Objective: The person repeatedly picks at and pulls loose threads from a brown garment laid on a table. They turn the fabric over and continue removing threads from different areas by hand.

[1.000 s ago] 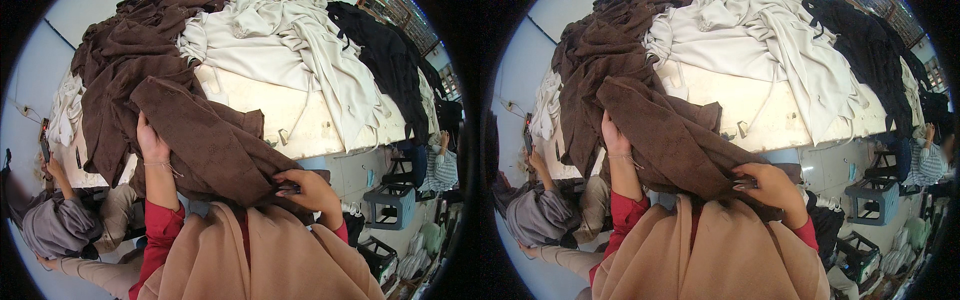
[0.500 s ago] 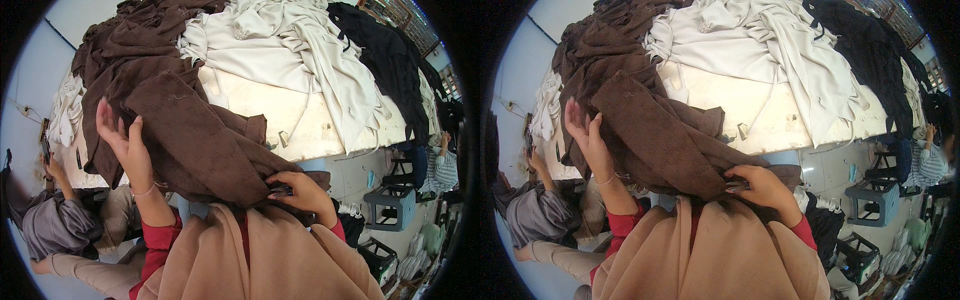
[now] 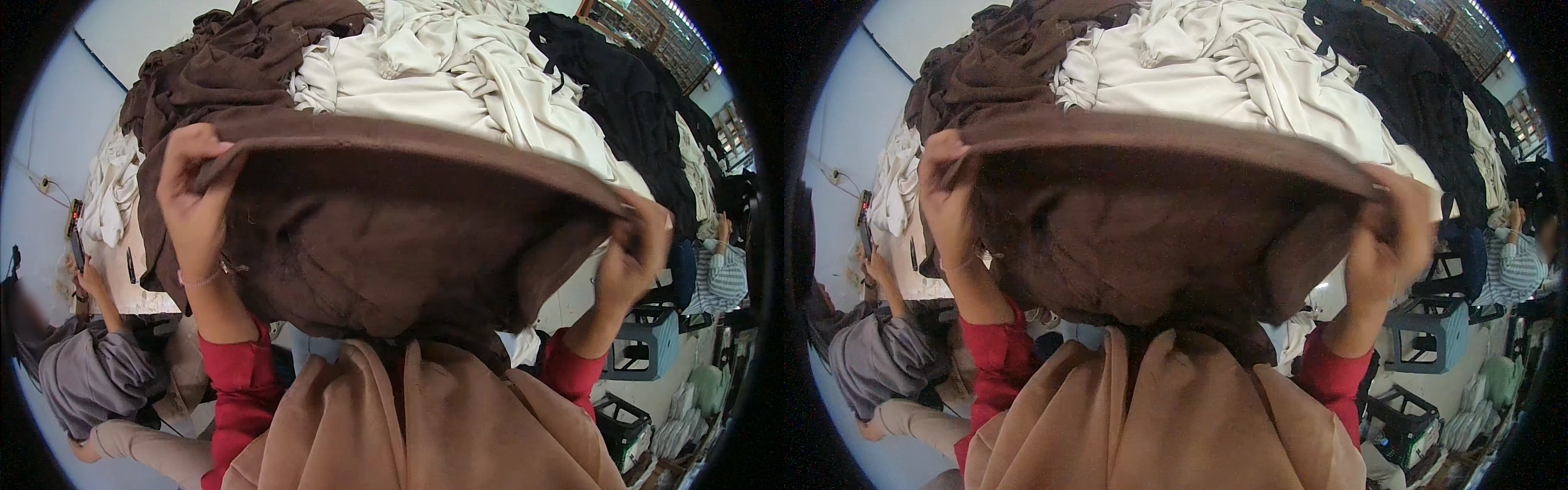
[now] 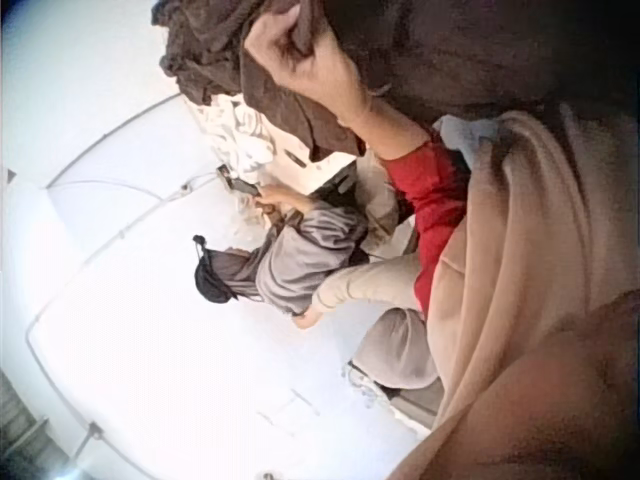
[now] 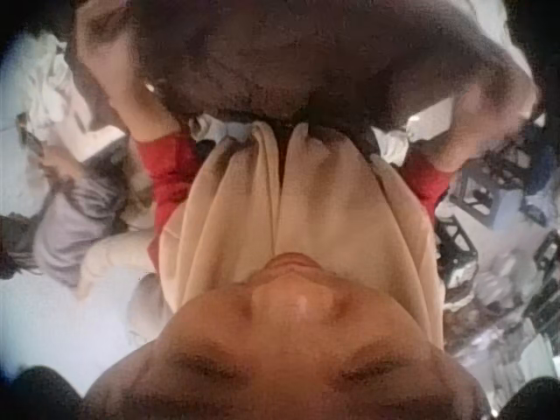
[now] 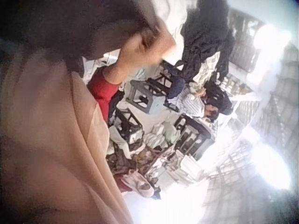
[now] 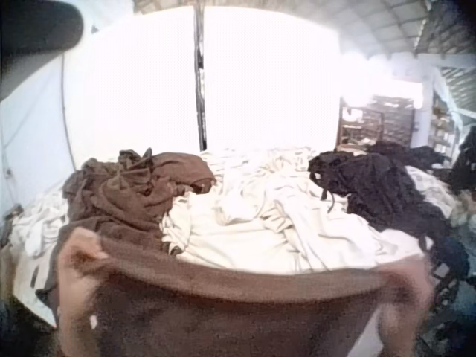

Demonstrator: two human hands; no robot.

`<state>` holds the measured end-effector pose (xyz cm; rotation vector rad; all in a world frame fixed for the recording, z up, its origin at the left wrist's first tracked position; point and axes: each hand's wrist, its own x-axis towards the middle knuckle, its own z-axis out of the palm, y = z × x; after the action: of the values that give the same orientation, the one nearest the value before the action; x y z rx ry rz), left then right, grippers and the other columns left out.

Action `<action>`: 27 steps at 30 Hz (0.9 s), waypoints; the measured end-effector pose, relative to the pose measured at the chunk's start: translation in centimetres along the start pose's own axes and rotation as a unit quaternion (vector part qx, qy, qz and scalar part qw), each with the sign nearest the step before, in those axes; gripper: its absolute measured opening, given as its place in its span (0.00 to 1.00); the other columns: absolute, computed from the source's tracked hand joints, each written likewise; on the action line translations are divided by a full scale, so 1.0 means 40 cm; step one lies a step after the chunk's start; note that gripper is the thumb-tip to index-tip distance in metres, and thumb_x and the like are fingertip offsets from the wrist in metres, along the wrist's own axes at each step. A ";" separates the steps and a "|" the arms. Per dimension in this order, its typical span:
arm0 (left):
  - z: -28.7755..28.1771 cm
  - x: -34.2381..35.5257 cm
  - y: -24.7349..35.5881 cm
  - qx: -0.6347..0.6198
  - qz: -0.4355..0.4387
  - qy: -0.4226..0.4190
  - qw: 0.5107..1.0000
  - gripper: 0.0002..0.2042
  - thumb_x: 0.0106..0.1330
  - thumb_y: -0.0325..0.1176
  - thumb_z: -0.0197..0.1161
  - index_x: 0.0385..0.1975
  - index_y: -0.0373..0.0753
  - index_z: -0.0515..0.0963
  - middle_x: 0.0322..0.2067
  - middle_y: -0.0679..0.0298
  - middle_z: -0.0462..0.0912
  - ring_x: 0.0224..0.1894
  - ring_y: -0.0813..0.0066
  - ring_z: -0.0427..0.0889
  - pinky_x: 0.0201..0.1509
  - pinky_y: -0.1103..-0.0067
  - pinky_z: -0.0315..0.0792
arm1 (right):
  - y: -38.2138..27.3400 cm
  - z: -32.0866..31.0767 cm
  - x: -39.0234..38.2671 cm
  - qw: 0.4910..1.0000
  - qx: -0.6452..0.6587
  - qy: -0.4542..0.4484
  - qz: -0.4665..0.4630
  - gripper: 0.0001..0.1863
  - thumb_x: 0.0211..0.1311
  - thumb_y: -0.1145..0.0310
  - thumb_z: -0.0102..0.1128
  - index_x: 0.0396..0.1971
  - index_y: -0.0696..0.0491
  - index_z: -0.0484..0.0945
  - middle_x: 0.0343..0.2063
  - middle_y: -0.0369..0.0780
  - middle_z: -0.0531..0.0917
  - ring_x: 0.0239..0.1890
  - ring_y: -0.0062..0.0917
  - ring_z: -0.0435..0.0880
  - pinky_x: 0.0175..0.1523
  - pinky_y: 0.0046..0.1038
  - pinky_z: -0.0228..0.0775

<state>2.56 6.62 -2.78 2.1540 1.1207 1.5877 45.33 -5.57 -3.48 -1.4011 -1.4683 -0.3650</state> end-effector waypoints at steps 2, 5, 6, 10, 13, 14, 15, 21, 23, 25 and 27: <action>-0.013 -0.041 0.000 -0.019 0.050 0.116 0.992 0.12 0.52 0.15 0.70 0.35 0.35 0.81 0.40 0.65 0.75 0.44 0.76 0.75 0.54 0.83 0.67 | -0.035 -0.020 0.002 0.988 -0.051 0.099 -0.106 0.14 0.58 0.80 0.61 0.44 0.56 0.85 0.34 0.40 0.85 0.38 0.31 0.82 0.45 0.33 0.74; -0.059 -0.096 -0.013 -0.024 -0.011 0.035 0.999 0.13 0.48 0.14 0.69 0.33 0.36 0.80 0.43 0.63 0.74 0.46 0.74 0.75 0.57 0.80 0.66 | -0.070 -0.035 -0.035 0.985 -0.025 -0.035 -0.170 0.12 0.59 0.72 0.68 0.44 0.56 0.85 0.30 0.40 0.84 0.35 0.32 0.82 0.41 0.32 0.72; -0.073 -0.113 -0.020 -0.016 -0.039 0.001 0.999 0.13 0.47 0.14 0.68 0.32 0.36 0.79 0.42 0.63 0.75 0.46 0.73 0.75 0.57 0.80 0.66 | -0.071 -0.039 -0.052 0.978 0.025 -0.183 -0.100 0.16 0.52 0.73 0.71 0.43 0.54 0.85 0.32 0.42 0.84 0.33 0.37 0.83 0.40 0.33 0.74; -0.105 -0.174 -0.042 0.053 -0.160 -0.148 0.975 0.13 0.40 0.14 0.62 0.28 0.32 0.79 0.41 0.62 0.76 0.49 0.68 0.76 0.61 0.78 0.64 | -0.039 -0.006 -0.142 0.828 0.087 -0.546 0.090 0.24 0.47 0.82 0.69 0.49 0.54 0.83 0.39 0.44 0.84 0.39 0.36 0.85 0.42 0.33 0.77; -0.119 -0.200 -0.042 0.049 -0.189 -0.141 0.971 0.14 0.38 0.14 0.59 0.28 0.31 0.79 0.43 0.63 0.76 0.51 0.68 0.76 0.63 0.78 0.63 | -0.015 -0.020 -0.174 0.803 0.102 -0.569 0.145 0.22 0.51 0.80 0.71 0.49 0.53 0.84 0.39 0.43 0.84 0.37 0.34 0.85 0.40 0.31 0.77; -0.120 -0.204 -0.042 0.041 -0.192 -0.142 0.970 0.14 0.38 0.14 0.58 0.28 0.32 0.79 0.43 0.62 0.76 0.52 0.68 0.76 0.63 0.78 0.63 | -0.009 -0.026 -0.176 0.812 0.113 -0.556 0.140 0.22 0.51 0.80 0.72 0.49 0.53 0.84 0.38 0.43 0.84 0.37 0.33 0.85 0.39 0.30 0.77; -0.123 -0.206 -0.042 0.042 -0.192 -0.142 0.970 0.14 0.38 0.14 0.58 0.28 0.32 0.79 0.44 0.62 0.76 0.53 0.68 0.76 0.64 0.78 0.62 | -0.004 -0.034 -0.172 0.815 0.112 -0.549 0.144 0.22 0.51 0.79 0.72 0.49 0.53 0.84 0.38 0.43 0.84 0.36 0.32 0.85 0.39 0.29 0.77; -0.125 -0.210 -0.043 0.037 -0.202 -0.135 0.969 0.13 0.39 0.14 0.57 0.28 0.32 0.78 0.46 0.61 0.77 0.55 0.66 0.76 0.65 0.78 0.62 | 0.002 -0.041 -0.145 0.882 0.057 -0.446 0.143 0.23 0.52 0.81 0.71 0.50 0.55 0.82 0.38 0.43 0.82 0.41 0.32 0.82 0.47 0.29 0.73; -0.125 -0.212 -0.044 0.034 -0.197 -0.135 0.970 0.13 0.39 0.14 0.57 0.28 0.32 0.78 0.47 0.61 0.77 0.56 0.66 0.76 0.66 0.78 0.61 | 0.003 -0.028 -0.148 0.918 0.042 -0.371 0.130 0.23 0.52 0.81 0.71 0.51 0.55 0.81 0.39 0.44 0.82 0.43 0.33 0.81 0.51 0.30 0.73; -0.123 -0.213 -0.045 0.039 -0.190 -0.138 0.971 0.15 0.40 0.14 0.57 0.31 0.32 0.78 0.48 0.60 0.76 0.57 0.66 0.75 0.66 0.77 0.61 | 0.009 -0.012 -0.155 0.932 0.027 -0.331 0.141 0.24 0.52 0.81 0.71 0.52 0.55 0.80 0.43 0.46 0.81 0.47 0.39 0.81 0.54 0.33 0.72; -0.118 -0.217 -0.046 0.028 -0.175 -0.119 0.977 0.18 0.42 0.13 0.56 0.35 0.33 0.78 0.50 0.60 0.75 0.59 0.65 0.75 0.67 0.76 0.62 | 0.019 0.001 -0.164 0.936 0.020 -0.318 0.146 0.25 0.52 0.80 0.70 0.53 0.55 0.79 0.45 0.47 0.81 0.48 0.43 0.81 0.55 0.35 0.72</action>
<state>-3.45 0.70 -8.24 1.9761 1.3827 1.1273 44.63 -8.96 -9.08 -1.7696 -1.7167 0.3433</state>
